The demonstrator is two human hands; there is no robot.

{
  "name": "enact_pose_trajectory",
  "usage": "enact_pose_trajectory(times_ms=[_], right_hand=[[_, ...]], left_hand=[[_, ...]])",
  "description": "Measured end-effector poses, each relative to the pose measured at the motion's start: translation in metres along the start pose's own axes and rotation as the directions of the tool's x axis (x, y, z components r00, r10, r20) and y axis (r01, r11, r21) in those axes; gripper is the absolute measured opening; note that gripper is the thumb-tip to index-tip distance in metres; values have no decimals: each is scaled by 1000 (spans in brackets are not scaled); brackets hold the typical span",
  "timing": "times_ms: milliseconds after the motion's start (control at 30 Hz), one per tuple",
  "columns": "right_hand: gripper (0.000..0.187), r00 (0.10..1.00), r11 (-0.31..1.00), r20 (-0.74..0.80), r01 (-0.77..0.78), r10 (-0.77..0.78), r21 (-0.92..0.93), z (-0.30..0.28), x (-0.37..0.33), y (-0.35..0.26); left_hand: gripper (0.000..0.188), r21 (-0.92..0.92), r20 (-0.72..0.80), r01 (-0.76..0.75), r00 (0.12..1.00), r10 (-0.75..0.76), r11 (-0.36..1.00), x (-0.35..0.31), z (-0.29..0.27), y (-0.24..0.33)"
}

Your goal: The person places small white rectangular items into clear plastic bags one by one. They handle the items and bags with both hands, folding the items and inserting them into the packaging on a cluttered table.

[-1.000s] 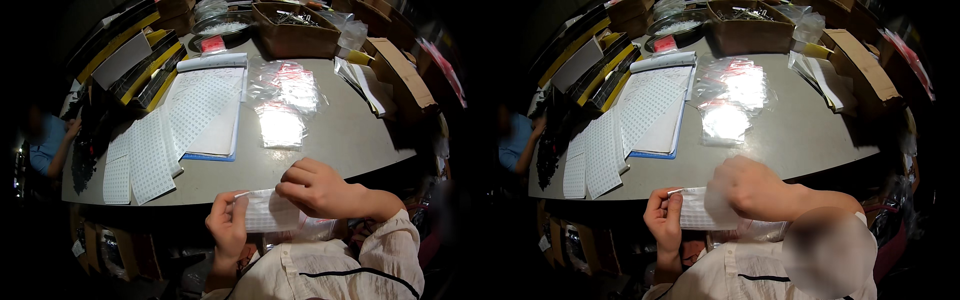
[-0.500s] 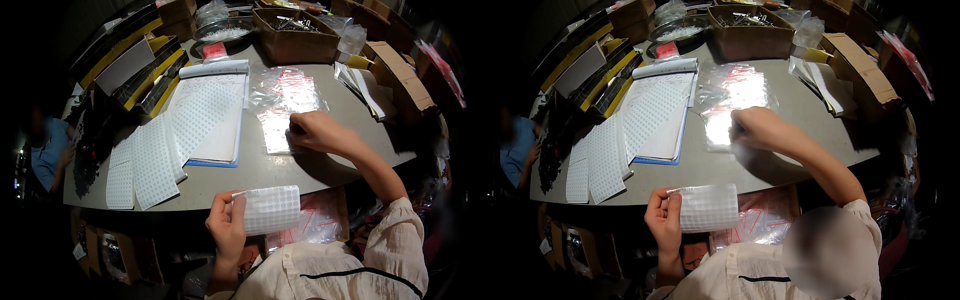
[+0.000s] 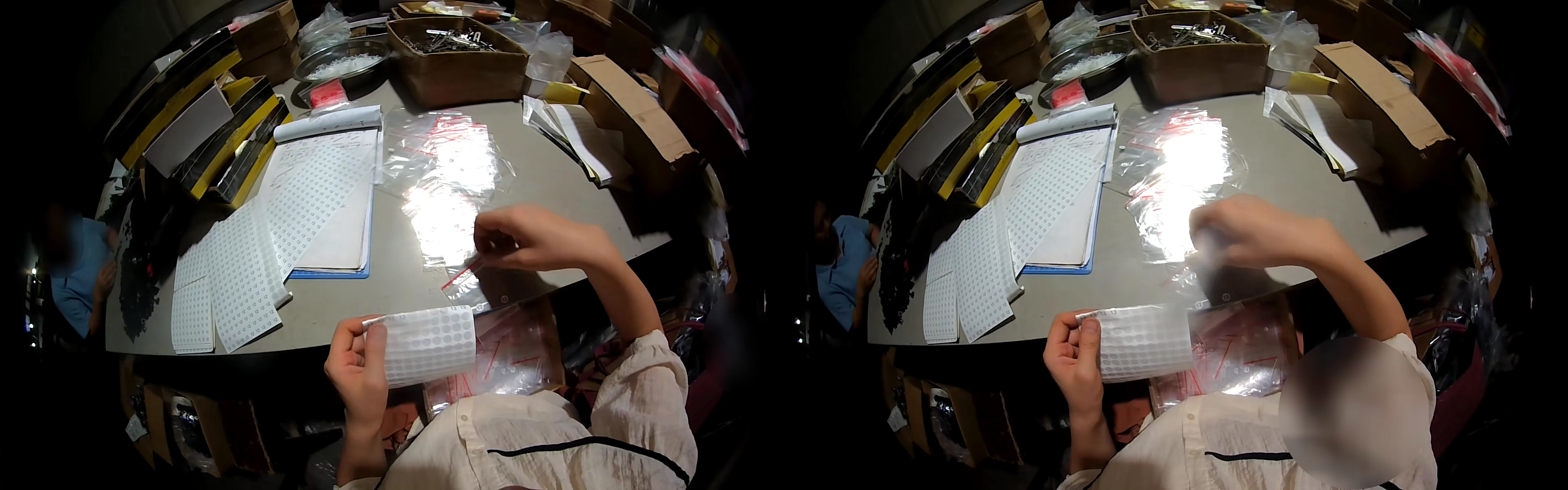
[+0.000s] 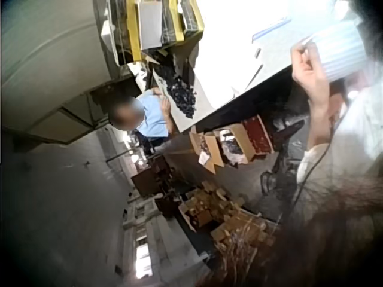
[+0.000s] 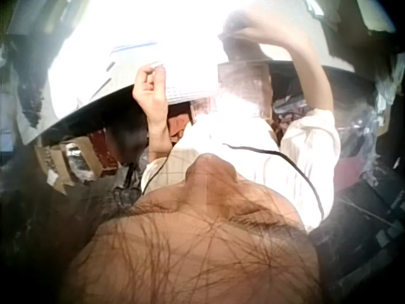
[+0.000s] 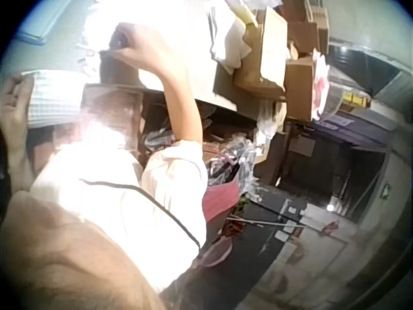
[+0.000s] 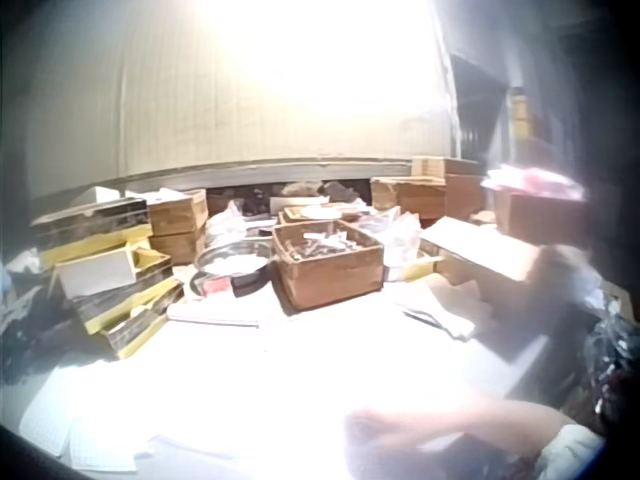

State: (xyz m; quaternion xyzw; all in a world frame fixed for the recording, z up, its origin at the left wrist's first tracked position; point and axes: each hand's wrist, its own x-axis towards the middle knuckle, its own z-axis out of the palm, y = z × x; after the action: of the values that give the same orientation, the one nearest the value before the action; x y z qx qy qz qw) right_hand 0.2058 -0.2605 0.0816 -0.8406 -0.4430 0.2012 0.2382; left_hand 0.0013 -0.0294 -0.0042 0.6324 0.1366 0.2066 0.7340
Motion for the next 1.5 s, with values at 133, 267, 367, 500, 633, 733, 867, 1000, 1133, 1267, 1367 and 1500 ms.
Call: enact_pose_trajectory(times_ms=[133,267,367,500,633,733,867,1000,1133,1267,1367,1500], right_hand=[[21,1000,997,-6,17,-16,78,5,1,-8],[16,995,974,-27,103,-99,203,16,-9,-6],[17,989,947,70,100,-127,306,29,-20,-6],[20,957,934,242,65,-158,351,25,-30,-6],[21,990,906,11,123,-140,405,27,-25,1],[22,988,986,-127,110,-94,128,27,-16,5],[22,988,995,-139,52,-63,-80,39,-20,-8],[25,975,961,-211,-116,63,-251,41,-25,-19],[28,947,889,11,-297,321,-350,15,-34,-28],[33,990,997,141,-12,23,-78,10,-44,-42],[31,977,962,-2,208,-211,175,32,-42,-39],[38,975,962,30,210,-218,174,47,-38,-43]], left_hand=[[12,-62,-31,-28,999,27,998,-5,-4,1],[11,-104,-111,-67,992,56,992,-10,-15,-2],[12,-129,-137,-74,989,56,989,-12,-22,-7],[13,-173,-140,-90,988,65,981,-14,-22,-6],[13,-209,-116,-101,990,78,973,-13,-20,-7],[14,-187,-112,-82,992,62,979,-15,-15,-2],[16,-154,-102,-64,994,48,986,-17,-14,1],[16,-138,-73,-28,997,18,990,-16,-12,-3],[16,-115,-40,-16,999,11,993,-21,-8,3],[15,-56,3,3,1000,-3,998,-25,-4,9],[15,-27,2,-36,999,36,999,-26,1,2],[13,7,31,-59,998,58,998,-27,-1,-5]])
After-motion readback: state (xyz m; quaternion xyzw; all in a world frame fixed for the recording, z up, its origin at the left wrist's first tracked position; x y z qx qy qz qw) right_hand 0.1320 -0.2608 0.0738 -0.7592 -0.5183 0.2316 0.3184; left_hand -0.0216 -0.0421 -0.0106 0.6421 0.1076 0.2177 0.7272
